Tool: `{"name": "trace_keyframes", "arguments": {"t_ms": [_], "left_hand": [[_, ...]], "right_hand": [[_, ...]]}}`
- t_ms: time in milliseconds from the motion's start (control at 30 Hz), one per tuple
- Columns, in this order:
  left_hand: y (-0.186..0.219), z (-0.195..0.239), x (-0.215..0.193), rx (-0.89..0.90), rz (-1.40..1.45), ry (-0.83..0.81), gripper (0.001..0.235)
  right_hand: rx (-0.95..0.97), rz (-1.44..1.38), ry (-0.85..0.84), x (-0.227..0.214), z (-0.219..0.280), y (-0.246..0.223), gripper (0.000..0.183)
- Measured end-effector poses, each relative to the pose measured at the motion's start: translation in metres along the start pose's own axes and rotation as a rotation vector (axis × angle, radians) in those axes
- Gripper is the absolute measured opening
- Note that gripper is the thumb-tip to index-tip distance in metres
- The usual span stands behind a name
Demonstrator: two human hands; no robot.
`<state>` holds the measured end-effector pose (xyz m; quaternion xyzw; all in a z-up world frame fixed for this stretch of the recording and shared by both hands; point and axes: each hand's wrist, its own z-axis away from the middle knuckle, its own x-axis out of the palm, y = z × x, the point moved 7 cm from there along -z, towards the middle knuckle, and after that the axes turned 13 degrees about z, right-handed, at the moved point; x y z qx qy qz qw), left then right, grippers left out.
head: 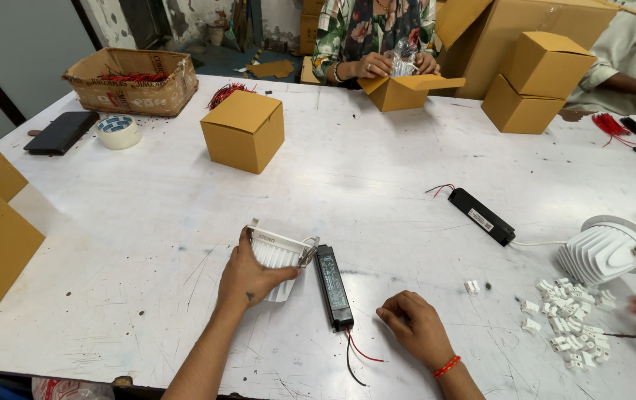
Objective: The person assembles LED light fixtures by connecting wires to drivers and attaching connectors. They handle multiple light units and drivers, twisting wires and inserting connectors, then place the assembled units on the table.
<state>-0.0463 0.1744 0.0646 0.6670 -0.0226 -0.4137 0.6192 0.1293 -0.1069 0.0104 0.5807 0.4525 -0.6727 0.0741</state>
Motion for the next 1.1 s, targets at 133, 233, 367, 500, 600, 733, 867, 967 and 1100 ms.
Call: {"name": "trace_keyframes", "arguments": {"t_ms": [133, 233, 367, 500, 600, 733, 867, 967, 1100], "left_hand": [[0.001, 0.001, -0.001, 0.015, 0.024, 0.01, 0.139], [0.002, 0.002, -0.001, 0.026, 0.038, 0.01, 0.138], [0.002, 0.003, 0.0, 0.016, 0.029, 0.0, 0.138], [0.003, 0.003, 0.0, 0.041, 0.015, 0.007, 0.139], [0.001, 0.004, 0.001, 0.044, -0.007, 0.014, 0.141], [0.001, 0.015, 0.003, 0.1, -0.036, 0.061, 0.144], [-0.006, 0.024, 0.009, 0.019, -0.062, 0.031, 0.145], [-0.003, 0.031, 0.005, 0.091, -0.023, 0.078, 0.144], [-0.007, 0.038, 0.003, 0.125, 0.007, 0.097, 0.147]], "right_hand": [[-0.003, 0.006, -0.007, 0.001, 0.0, 0.001, 0.022], [-0.006, 0.006, -0.001, 0.002, 0.0, 0.002, 0.022], [-0.024, 0.015, 0.014, 0.0, -0.001, 0.0, 0.022], [0.026, 0.005, -0.012, 0.002, 0.0, 0.002, 0.022], [0.012, 0.009, -0.003, 0.002, 0.0, 0.001, 0.022], [-0.033, 0.022, 0.017, 0.0, -0.002, -0.002, 0.022], [0.022, 0.023, -0.003, 0.002, 0.0, 0.002, 0.021], [-0.01, -0.04, 0.08, -0.005, 0.0, 0.0, 0.022], [0.037, -0.125, 0.295, -0.015, 0.008, 0.009, 0.044]]}}
